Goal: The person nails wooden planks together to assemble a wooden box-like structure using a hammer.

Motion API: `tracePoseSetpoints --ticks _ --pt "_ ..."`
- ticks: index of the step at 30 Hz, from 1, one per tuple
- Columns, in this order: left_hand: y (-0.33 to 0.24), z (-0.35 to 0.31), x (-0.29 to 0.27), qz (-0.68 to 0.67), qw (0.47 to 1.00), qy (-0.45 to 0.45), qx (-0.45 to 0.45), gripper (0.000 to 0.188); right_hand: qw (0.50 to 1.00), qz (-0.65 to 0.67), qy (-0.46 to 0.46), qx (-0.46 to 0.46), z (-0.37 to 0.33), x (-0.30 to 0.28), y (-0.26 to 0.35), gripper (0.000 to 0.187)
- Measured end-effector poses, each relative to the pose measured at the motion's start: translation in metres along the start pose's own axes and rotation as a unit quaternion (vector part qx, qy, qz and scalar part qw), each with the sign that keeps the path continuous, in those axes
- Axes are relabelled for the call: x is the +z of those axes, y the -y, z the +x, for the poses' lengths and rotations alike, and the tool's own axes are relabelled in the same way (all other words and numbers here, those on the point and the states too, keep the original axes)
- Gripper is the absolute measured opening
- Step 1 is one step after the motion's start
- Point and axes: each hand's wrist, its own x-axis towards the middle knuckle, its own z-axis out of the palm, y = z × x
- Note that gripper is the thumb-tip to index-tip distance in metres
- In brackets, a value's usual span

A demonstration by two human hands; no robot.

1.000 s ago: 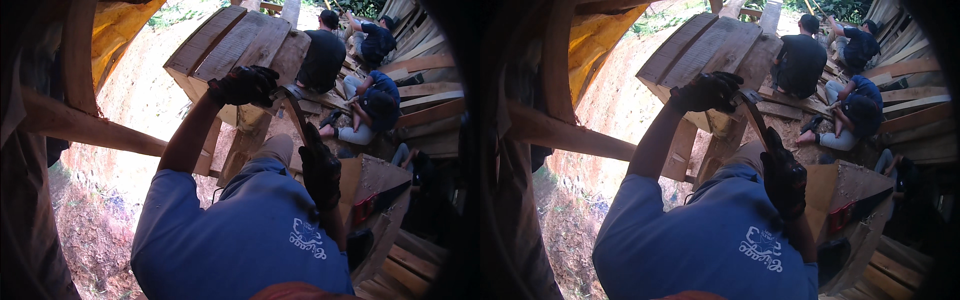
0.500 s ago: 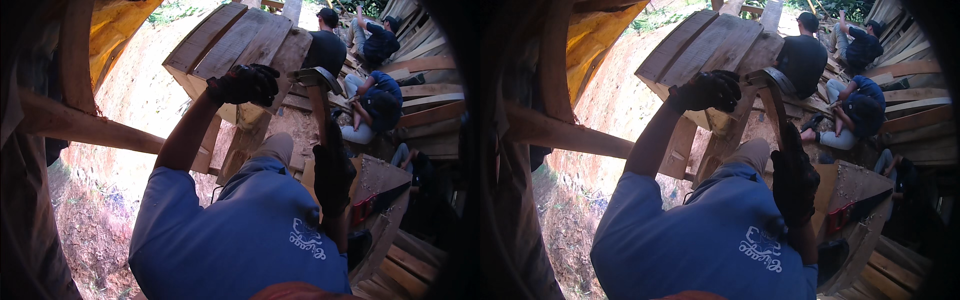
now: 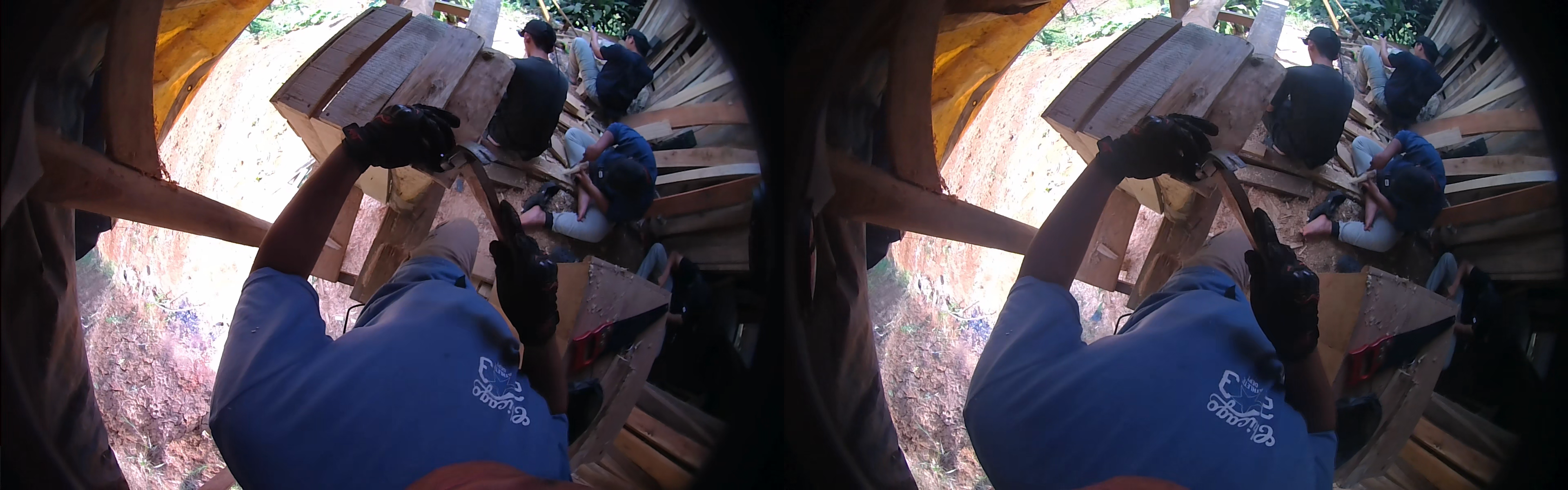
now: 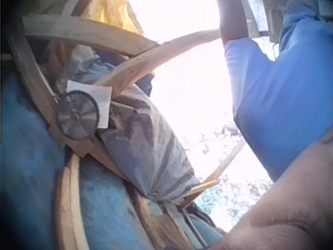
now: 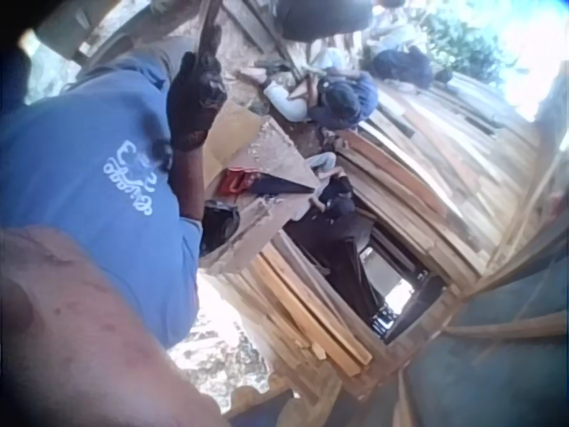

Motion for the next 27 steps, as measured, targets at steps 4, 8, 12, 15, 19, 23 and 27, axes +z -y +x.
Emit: tracePoseSetpoints --ticks 4,8,12,15,19,23,27 --pt "0.001 0.004 0.0 -0.333 0.932 0.008 -0.143 0.011 0.998 0.02 -0.065 -0.011 0.001 -0.003 -0.003 0.054" --pt "0.001 -0.011 -0.004 -0.153 0.976 0.023 -0.152 0.026 0.991 0.102 -0.073 0.05 0.007 -0.015 0.011 0.052" --pt "0.001 -0.003 -0.002 0.139 0.989 0.024 -0.035 0.045 0.999 0.041 -0.016 0.001 0.01 -0.009 0.001 0.052" --pt "0.002 0.016 0.003 -0.104 0.989 0.042 -0.096 0.055 0.996 0.062 -0.055 0.021 0.01 -0.03 0.006 0.053" --pt "0.012 -0.018 -0.003 -0.586 0.79 0.042 -0.173 0.061 0.989 0.102 -0.106 0.0 0.016 -0.014 0.007 0.054" --pt "0.006 -0.004 0.004 -0.165 0.983 0.04 -0.065 0.062 0.994 -0.097 -0.017 -0.036 0.006 -0.013 0.003 0.05" --pt "0.014 -0.017 0.006 -0.594 0.789 -0.003 -0.157 0.057 0.992 0.025 -0.117 -0.032 0.017 -0.029 0.007 0.052"
